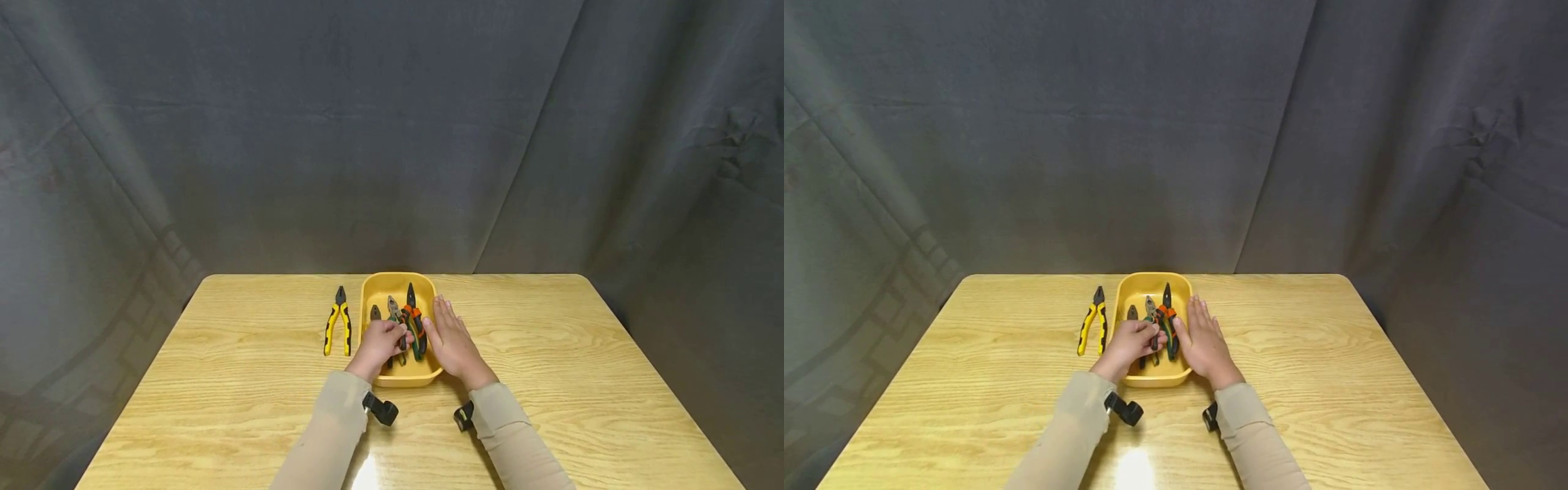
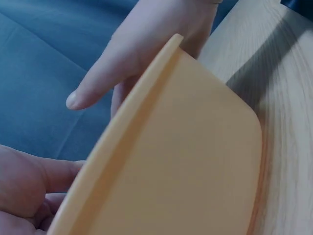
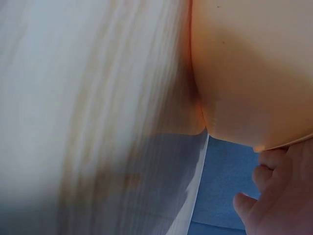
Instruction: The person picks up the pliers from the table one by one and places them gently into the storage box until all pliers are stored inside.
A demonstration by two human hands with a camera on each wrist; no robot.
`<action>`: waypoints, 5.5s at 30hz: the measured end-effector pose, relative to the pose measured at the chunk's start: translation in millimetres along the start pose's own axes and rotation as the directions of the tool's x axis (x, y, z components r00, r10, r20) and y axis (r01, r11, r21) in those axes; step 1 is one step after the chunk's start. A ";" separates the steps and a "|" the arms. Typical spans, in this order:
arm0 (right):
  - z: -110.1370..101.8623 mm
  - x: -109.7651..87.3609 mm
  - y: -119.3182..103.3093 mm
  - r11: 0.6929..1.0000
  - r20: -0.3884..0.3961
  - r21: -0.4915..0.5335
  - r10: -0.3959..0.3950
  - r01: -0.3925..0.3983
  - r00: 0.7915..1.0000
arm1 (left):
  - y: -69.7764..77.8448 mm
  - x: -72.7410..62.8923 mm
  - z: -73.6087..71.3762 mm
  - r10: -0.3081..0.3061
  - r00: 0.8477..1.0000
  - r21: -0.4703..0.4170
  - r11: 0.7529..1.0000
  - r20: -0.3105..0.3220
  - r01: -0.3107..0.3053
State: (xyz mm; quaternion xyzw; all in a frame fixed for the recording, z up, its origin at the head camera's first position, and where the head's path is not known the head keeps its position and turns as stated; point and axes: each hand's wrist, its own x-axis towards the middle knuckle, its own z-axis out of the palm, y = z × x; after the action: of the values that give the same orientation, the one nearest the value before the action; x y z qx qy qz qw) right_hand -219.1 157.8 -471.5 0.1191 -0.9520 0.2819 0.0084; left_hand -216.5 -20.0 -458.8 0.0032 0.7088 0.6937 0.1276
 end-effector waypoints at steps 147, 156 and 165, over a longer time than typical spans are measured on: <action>2.6 1.8 1.8 0.993 0.013 0.114 -0.005 0.003 1.000 | -5.1 -2.6 10.1 0.284 0.954 0.412 0.884 -0.097 -0.221; 2.8 1.9 2.9 0.992 0.005 0.124 -0.001 0.001 1.000 | -4.7 -3.3 9.3 0.378 0.920 0.389 0.867 -0.106 -0.312; 4.1 2.1 2.9 0.993 0.020 0.119 -0.003 0.001 1.000 | -7.5 -6.4 7.2 0.437 0.885 0.337 0.867 -0.163 -0.366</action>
State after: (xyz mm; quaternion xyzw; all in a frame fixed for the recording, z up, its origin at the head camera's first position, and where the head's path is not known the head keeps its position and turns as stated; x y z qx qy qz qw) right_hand -221.6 157.5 -476.3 0.1231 -0.9334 0.3368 -0.0078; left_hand -207.7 -14.4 -465.0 0.0889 0.7983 0.5860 -0.1068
